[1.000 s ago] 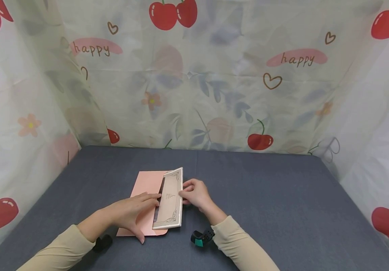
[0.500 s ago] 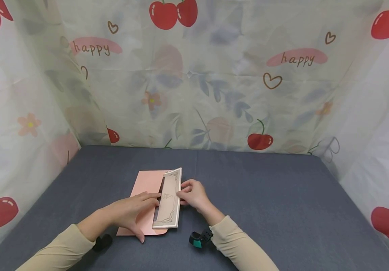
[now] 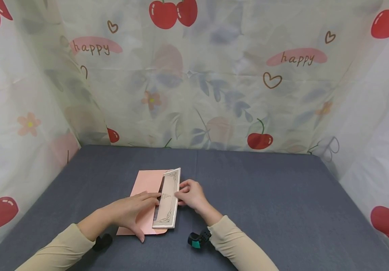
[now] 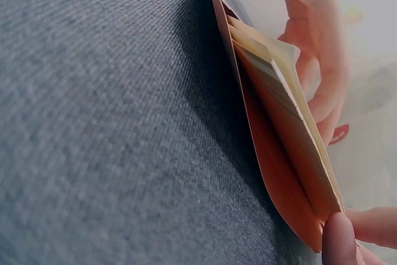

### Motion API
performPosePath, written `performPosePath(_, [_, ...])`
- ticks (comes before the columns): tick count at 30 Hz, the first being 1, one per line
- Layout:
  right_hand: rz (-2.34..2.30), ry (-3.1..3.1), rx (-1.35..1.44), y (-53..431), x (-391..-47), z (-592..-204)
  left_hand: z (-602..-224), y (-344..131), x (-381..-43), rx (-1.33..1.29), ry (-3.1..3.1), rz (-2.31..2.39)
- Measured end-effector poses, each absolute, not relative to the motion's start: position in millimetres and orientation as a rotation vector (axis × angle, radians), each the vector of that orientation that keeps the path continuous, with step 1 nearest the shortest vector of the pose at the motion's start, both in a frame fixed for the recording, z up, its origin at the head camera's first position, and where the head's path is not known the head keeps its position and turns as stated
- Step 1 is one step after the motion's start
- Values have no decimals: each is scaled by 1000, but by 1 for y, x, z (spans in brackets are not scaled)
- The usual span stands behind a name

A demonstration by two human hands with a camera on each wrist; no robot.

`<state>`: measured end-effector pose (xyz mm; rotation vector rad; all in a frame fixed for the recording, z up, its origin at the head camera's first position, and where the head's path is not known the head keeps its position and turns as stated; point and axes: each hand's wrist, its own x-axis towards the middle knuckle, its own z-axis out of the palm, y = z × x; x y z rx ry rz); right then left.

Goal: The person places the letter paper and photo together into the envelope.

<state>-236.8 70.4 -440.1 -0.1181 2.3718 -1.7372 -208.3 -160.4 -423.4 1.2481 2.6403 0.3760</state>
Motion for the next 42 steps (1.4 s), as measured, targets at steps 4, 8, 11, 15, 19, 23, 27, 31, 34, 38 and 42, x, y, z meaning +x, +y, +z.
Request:
performPosePath(4, [-1743,2367,-130,69,-236,-440,-423,-160,-208,1254,2635,382])
performPosePath(8, [-1742,2365,-133,68,-236,-440,-423,-160,-208,1265,2633,387])
performPosePath(11, [-1735,2362,-133,68,-236,-440,-424,-160,-208,1270,2631,390])
performPosePath(15, [-1730,2359,-132,67,-237,-441,-423,-160,-208,1260,2630,394])
performPosePath(19, [-1738,2351,-136,66,-237,-442,-424,-160,-208,1252,2634,383])
performPosePath(23, [-1747,2346,-137,64,-237,-444,-425,-160,-209,1235,2644,367])
performPosePath(27, [-1739,2356,-140,63,-237,-443,-425,-160,-209,1226,2646,361])
performPosePath(31, [-1727,2353,-148,62,-237,-443,-424,-160,-209,1239,2641,364])
performPosePath(34, [-1722,2344,-153,63,-237,-444,-424,-160,-209,1251,2643,362])
performPosePath(38, [-1724,2346,-151,63,-237,-445,-424,-160,-209,1267,2646,360])
performPosePath(42, [-1749,2351,-154,62,-236,-446,-424,-160,-209,1271,2647,360])
